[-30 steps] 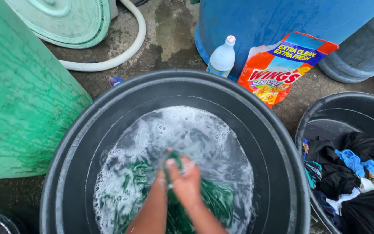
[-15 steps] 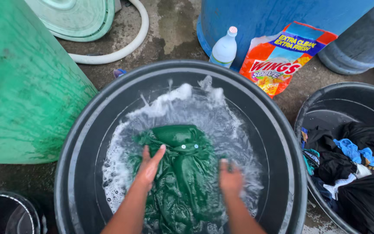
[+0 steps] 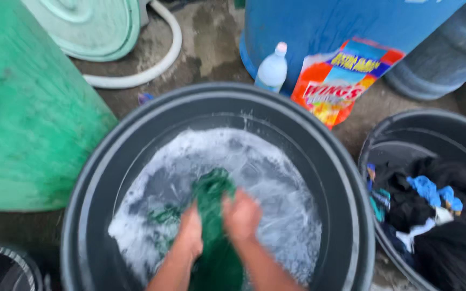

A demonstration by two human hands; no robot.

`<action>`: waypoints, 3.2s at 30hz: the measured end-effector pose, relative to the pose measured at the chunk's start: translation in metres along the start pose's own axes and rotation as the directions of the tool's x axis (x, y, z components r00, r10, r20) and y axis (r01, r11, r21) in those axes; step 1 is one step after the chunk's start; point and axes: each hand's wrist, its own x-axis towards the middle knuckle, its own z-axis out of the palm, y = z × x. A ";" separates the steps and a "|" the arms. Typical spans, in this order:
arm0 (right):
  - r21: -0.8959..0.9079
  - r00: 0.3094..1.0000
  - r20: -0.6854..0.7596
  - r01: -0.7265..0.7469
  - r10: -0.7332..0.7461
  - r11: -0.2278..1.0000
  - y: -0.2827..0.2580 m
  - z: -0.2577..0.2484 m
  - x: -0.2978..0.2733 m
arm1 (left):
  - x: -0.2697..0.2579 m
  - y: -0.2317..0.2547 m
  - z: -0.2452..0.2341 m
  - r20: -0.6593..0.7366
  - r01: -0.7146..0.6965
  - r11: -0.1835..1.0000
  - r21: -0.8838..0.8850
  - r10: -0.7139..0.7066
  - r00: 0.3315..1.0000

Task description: The person scoops water into a basin using a dipper and scrubs clothes by hand in soapy water before rinsing them.

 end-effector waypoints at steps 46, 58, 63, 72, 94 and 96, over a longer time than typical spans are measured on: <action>0.731 0.935 0.347 -0.321 0.076 0.603 -0.053 -0.010 -0.072 | 0.028 -0.032 -0.059 0.302 0.197 0.973 -0.123 -0.152 0.941; 0.170 0.907 -0.202 -0.339 0.370 0.925 0.125 -0.036 -0.028 | -0.026 0.027 -0.051 0.267 -0.071 0.984 -0.161 0.112 0.957; -0.249 0.997 -0.025 -0.081 0.077 0.965 0.126 0.008 -0.073 | -0.044 -0.004 -0.075 -0.208 0.189 0.972 0.141 -0.158 0.965; 0.691 0.952 0.221 0.000 -0.211 0.723 -0.094 -0.045 -0.113 | -0.010 -0.011 -0.071 0.442 0.138 0.931 -0.339 0.029 0.896; 0.504 0.983 0.184 -0.111 0.019 0.856 0.136 -0.052 0.049 | 0.013 0.065 -0.037 0.278 -0.402 0.060 0.914 0.629 0.726; 0.070 0.947 0.280 0.141 -0.155 0.987 0.135 -0.022 0.002 | 0.006 0.020 -0.062 0.229 -0.228 -0.063 0.972 0.498 0.836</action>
